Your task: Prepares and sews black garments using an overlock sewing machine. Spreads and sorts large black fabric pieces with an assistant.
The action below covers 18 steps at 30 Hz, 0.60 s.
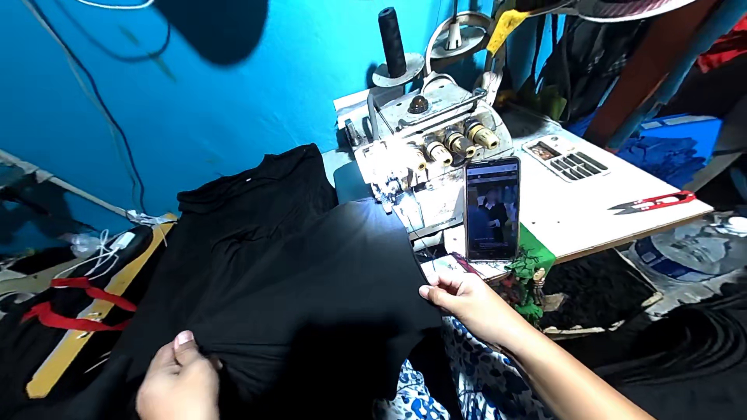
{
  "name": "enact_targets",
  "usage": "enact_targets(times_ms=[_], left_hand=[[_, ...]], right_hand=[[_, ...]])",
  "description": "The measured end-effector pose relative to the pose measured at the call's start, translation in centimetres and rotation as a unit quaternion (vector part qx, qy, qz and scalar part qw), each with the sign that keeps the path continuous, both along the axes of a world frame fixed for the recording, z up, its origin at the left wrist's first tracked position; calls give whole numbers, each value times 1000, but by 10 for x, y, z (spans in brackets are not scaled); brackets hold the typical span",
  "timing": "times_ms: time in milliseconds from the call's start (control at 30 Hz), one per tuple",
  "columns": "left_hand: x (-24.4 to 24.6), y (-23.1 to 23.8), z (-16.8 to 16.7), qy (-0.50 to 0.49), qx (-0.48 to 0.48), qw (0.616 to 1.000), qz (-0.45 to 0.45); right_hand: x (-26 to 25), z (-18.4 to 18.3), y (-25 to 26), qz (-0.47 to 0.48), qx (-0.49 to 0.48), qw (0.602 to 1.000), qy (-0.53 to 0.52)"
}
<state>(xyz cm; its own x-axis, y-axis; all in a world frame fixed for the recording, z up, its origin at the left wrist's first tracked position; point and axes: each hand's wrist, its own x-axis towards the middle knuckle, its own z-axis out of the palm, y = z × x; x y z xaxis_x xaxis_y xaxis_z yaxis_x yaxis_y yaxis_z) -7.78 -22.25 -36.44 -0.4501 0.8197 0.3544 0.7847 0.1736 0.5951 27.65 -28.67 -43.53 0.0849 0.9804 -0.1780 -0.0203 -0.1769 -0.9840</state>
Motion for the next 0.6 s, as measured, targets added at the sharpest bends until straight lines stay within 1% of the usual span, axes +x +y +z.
enact_targets(times_ms=[33,100,133,167,200,267,300,333,367,400,433,467,500,533,567,600], left_hand=[[0,4,3,-66,29,997,-13],[4,14,12,-229,91,967,-68],[6,20,15,-276,114,950,-85],[8,26,17,-303,128,939,-101],[11,30,19,-309,130,935,-113],[21,23,23,-282,104,942,-146],[27,13,22,-269,111,941,-172],[35,0,19,-273,136,929,-211],[45,-15,12,-300,164,901,-266],[55,-32,1,-342,169,864,-329],[68,-51,-13,-391,136,824,-386],[81,-68,-31,-454,71,781,-424],[95,-86,-53,-520,-6,739,-428],[108,-102,-77,-570,-87,712,-401],[121,-117,-100,-603,-163,698,-351],[131,-129,-121,-614,-227,699,-287]], right_hand=[[0,1,2,-2,5,1000,-9],[-2,7,8,-11,22,999,-43],[-2,12,12,-16,32,997,-62],[-3,14,16,-19,41,996,-73],[-4,14,20,-24,51,996,-75],[-6,8,22,-19,66,995,-72],[-7,4,18,-9,71,995,-72],[-10,-3,12,6,69,995,-78],[-13,-13,4,26,55,994,-89],[-17,-26,-6,46,39,993,-103],[-22,-41,-15,61,20,991,-118],[-27,-57,-22,67,-1,990,-126],[-31,-74,-28,70,-22,990,-124],[-33,-90,-33,68,-38,990,-116],[-34,-104,-37,66,-46,991,-107],[-34,-114,-42,59,-51,992,-97]])
